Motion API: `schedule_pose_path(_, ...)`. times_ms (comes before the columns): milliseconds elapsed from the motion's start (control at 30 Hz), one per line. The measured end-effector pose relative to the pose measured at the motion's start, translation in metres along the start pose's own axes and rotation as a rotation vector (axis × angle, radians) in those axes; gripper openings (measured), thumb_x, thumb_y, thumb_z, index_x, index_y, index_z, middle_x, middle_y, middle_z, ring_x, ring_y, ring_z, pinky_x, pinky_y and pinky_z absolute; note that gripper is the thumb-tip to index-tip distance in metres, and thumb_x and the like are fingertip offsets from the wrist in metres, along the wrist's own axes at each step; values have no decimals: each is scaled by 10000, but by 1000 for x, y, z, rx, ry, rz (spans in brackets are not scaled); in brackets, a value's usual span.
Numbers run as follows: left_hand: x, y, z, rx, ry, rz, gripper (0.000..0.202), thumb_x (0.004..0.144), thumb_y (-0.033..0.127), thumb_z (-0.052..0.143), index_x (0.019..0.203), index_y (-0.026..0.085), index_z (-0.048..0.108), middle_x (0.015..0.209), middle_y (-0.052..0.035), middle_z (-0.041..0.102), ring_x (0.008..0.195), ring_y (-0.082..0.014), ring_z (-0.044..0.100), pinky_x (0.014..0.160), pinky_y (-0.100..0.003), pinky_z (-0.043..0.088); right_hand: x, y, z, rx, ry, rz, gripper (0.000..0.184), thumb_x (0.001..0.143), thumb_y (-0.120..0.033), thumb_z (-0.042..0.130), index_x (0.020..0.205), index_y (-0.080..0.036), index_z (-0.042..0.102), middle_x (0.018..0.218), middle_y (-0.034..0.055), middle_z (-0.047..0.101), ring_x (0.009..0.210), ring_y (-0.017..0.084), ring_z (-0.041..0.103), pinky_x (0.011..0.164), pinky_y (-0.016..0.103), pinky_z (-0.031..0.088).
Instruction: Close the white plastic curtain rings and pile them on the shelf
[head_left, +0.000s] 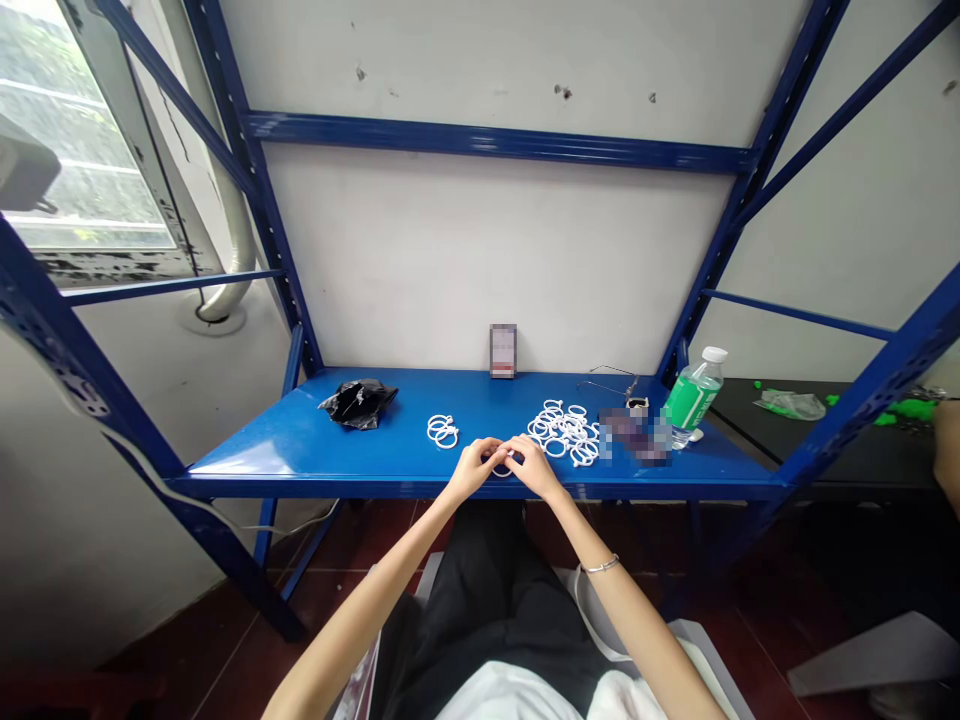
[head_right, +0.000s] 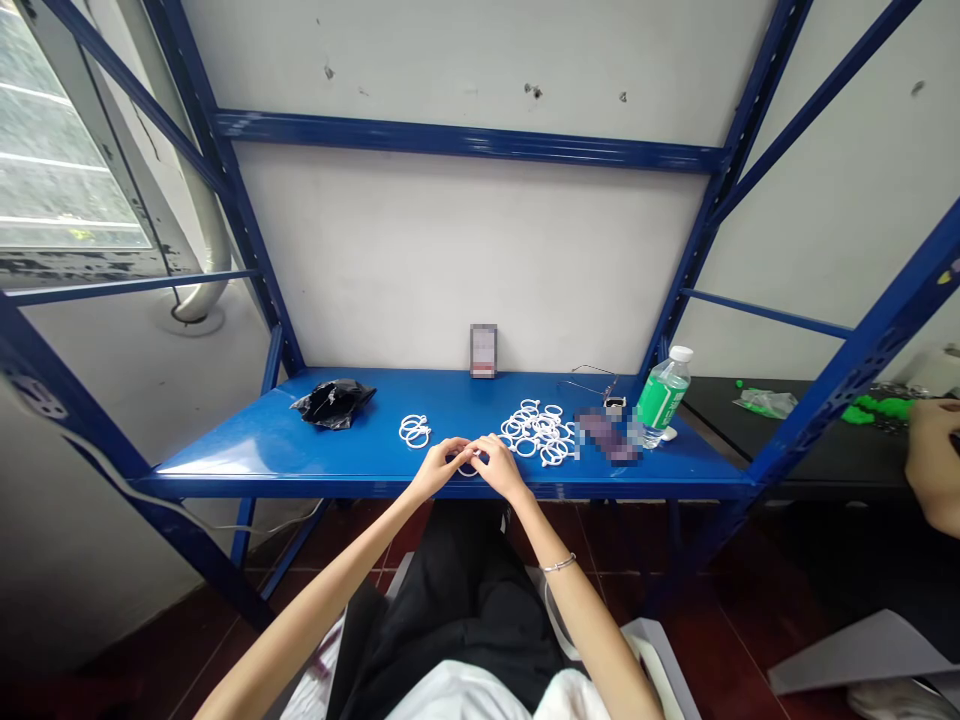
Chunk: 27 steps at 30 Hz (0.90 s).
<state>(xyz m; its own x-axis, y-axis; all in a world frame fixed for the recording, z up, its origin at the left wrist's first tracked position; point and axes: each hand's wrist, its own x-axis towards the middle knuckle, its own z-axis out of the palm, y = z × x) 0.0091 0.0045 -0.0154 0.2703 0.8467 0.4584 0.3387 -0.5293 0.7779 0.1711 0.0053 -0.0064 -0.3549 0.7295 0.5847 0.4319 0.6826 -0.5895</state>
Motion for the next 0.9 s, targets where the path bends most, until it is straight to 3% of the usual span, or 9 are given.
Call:
schedule_pose_path(100, 2, 1, -3, -136, -75, -63, 387, 842, 489, 555, 952, 132, 656, 722, -56, 687, 702, -200, 642, 666, -283, 474, 0, 2, -2, 103, -7, 76, 121, 849, -258, 574, 849, -225, 690, 828, 29, 672, 744, 178, 543, 675, 308, 422)
schedule_pose_path(233, 3, 2, -8, -299, -134, -131, 374, 804, 500, 603, 810, 129, 646, 712, -59, 689, 701, -189, 639, 704, -287, 465, 1, 9, -8, 338, -40, 184, 175, 809, -343, 638, 922, -213, 666, 773, 4, 632, 640, 135, 523, 593, 263, 399)
schedule_pose_path(367, 4, 7, -12, -413, -164, -147, 372, 768, 510, 649, 783, 138, 628, 738, -54, 693, 734, -179, 636, 755, -291, 460, 2, 14, -11, 566, -47, 251, 305, 755, -368, 701, 1009, -215, 631, 796, -1, 622, 737, 142, 578, 663, 262, 437)
schedule_pose_path(467, 3, 11, -13, -469, -172, -158, 375, 753, 509, 671, 801, 140, 621, 763, -53, 690, 750, -173, 630, 764, -284, 451, 4, 14, -12, 669, -60, 301, 288, 748, -397, 707, 952, -203, 646, 846, 17, 640, 779, 146, 593, 731, 282, 456)
schedule_pose_path(667, 1, 19, -13, -603, -237, -172, 363, 771, 490, 666, 861, 144, 603, 744, -36, 673, 729, -161, 617, 785, -290, 438, 5, 10, -13, 741, -113, 321, 306, 751, -468, 701, 809, -178, 623, 670, -18, 602, 627, 120, 553, 686, 282, 445)
schedule_pose_path(900, 1, 24, -10, -564, -244, -187, 466, 816, 565, 558, 588, 159, 540, 633, -40, 639, 814, -211, 630, 812, -306, 436, 5, -1, -13, 782, -226, 320, 350, 748, -486, 705, 699, -179, 543, 586, -43, 538, 584, 109, 503, 624, 260, 396)
